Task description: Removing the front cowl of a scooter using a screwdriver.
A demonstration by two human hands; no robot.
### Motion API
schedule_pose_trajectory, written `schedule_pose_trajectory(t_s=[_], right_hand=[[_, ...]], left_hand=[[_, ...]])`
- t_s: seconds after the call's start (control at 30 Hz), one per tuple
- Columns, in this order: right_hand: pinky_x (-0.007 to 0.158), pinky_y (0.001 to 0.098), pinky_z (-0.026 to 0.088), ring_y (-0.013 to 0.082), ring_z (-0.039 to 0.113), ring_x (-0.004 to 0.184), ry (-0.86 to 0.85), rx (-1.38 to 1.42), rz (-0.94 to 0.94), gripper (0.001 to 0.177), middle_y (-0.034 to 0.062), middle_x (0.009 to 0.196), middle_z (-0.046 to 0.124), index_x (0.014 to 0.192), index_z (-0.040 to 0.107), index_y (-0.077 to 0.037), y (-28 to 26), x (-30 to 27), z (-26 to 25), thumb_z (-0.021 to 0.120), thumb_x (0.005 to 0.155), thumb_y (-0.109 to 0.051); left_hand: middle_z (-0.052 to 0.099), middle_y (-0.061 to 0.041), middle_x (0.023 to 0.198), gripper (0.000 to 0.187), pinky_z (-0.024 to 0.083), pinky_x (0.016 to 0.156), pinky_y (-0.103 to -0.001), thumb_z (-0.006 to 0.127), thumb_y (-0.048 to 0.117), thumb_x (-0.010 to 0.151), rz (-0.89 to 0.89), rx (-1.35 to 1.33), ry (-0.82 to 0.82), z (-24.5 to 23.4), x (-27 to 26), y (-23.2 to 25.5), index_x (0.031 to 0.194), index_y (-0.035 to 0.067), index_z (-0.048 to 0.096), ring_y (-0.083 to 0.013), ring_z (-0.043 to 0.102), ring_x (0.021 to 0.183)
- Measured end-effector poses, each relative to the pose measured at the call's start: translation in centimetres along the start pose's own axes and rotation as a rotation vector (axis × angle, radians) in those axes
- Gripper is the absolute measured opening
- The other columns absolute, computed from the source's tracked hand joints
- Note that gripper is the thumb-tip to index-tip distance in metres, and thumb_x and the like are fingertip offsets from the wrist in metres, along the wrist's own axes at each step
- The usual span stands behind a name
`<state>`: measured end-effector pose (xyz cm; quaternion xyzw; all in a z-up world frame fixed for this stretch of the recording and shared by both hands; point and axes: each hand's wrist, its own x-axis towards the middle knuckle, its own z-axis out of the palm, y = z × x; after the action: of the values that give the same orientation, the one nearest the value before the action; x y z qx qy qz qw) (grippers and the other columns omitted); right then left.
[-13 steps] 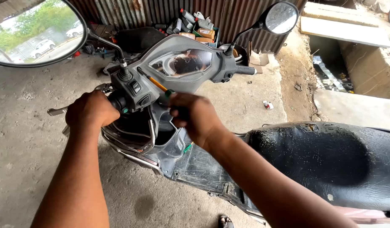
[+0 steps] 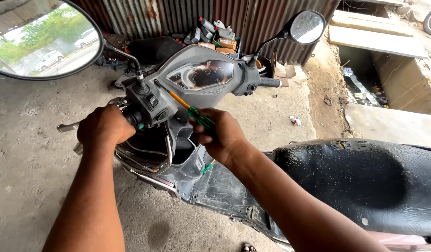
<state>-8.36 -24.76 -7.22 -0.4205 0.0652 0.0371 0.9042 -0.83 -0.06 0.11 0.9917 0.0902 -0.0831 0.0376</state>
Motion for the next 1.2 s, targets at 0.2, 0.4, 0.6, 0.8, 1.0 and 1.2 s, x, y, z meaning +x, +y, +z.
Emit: schedule_pose_trajectory(t_s=[0.2,0.4,0.6,0.8,1.0,1.2], right_hand=[[0.054,0.0232,0.048,0.0108,0.060,0.055,0.109,-1.475,-0.443,0.050,0.0172,0.083,0.073,0.138,0.064,-0.009,-3.8,-5.2,6.3,0.058,0.090,0.000],[0.045,0.0244,0.039,0.0102,0.045,0.053,0.056,-0.495,-0.246,0.037,0.0109,0.087,0.072,0.134,0.071,-0.008,-1.5,-2.0,2.8,0.061,0.098,-0.006],[0.051,0.0199,0.051,0.0055,0.063,0.061,-0.026,-1.114,-0.504,0.040,0.0069,0.091,0.076,0.127,0.068,-0.001,-2.4,-3.7,4.3,0.061,0.088,-0.005],[0.058,0.0298,0.051,0.0148,0.057,0.063,0.145,-0.940,-0.432,0.043,0.0245,0.088,0.074,0.139,0.071,0.002,-2.6,-4.5,4.8,0.049,0.103,-0.006],[0.071,0.0287,0.059,0.0117,0.068,0.079,0.070,-1.056,-1.083,0.031,0.0192,0.102,0.070,0.116,0.067,0.007,-2.4,-6.7,7.3,0.056,0.089,-0.004],[0.048,0.0294,0.050,0.0121,0.064,0.051,0.206,-1.055,-0.532,0.030,0.0149,0.070,0.074,0.121,0.070,-0.001,-2.3,-7.0,7.7,0.056,0.102,-0.020]], left_hand=[[0.077,-0.013,0.098,0.032,0.062,0.074,-0.043,0.079,0.022,0.078,-0.012,0.007,-0.010,0.2,-0.2,0.1,0.108,0.010,0.074,-0.0294,0.077,0.089],[0.076,-0.012,0.088,0.026,0.060,0.066,-0.039,0.079,0.024,0.077,0.037,0.064,0.031,1.0,0.5,-0.4,0.098,0.010,0.074,-0.0268,0.076,0.077],[0.075,-0.010,0.079,0.024,0.058,0.060,-0.036,0.077,0.028,0.075,0.159,-0.042,0.047,2.2,1.3,-1.5,0.086,0.007,0.073,-0.0276,0.074,0.075],[0.072,-0.014,0.078,0.048,0.056,0.060,-0.044,0.074,0.055,0.073,0.213,-0.139,0.121,0.5,-1.1,-1.3,0.078,0.007,0.070,-0.0307,0.072,0.073],[0.074,-0.015,0.080,0.051,0.058,0.066,-0.044,0.073,0.058,0.076,0.215,-0.094,0.101,0.4,-1.7,-1.1,0.081,0.007,0.071,-0.0307,0.075,0.074],[0.074,-0.016,0.082,0.054,0.058,0.068,-0.044,0.074,0.061,0.075,0.230,-0.094,0.146,0.8,-1.3,-1.2,0.085,0.007,0.072,-0.0319,0.074,0.077]])
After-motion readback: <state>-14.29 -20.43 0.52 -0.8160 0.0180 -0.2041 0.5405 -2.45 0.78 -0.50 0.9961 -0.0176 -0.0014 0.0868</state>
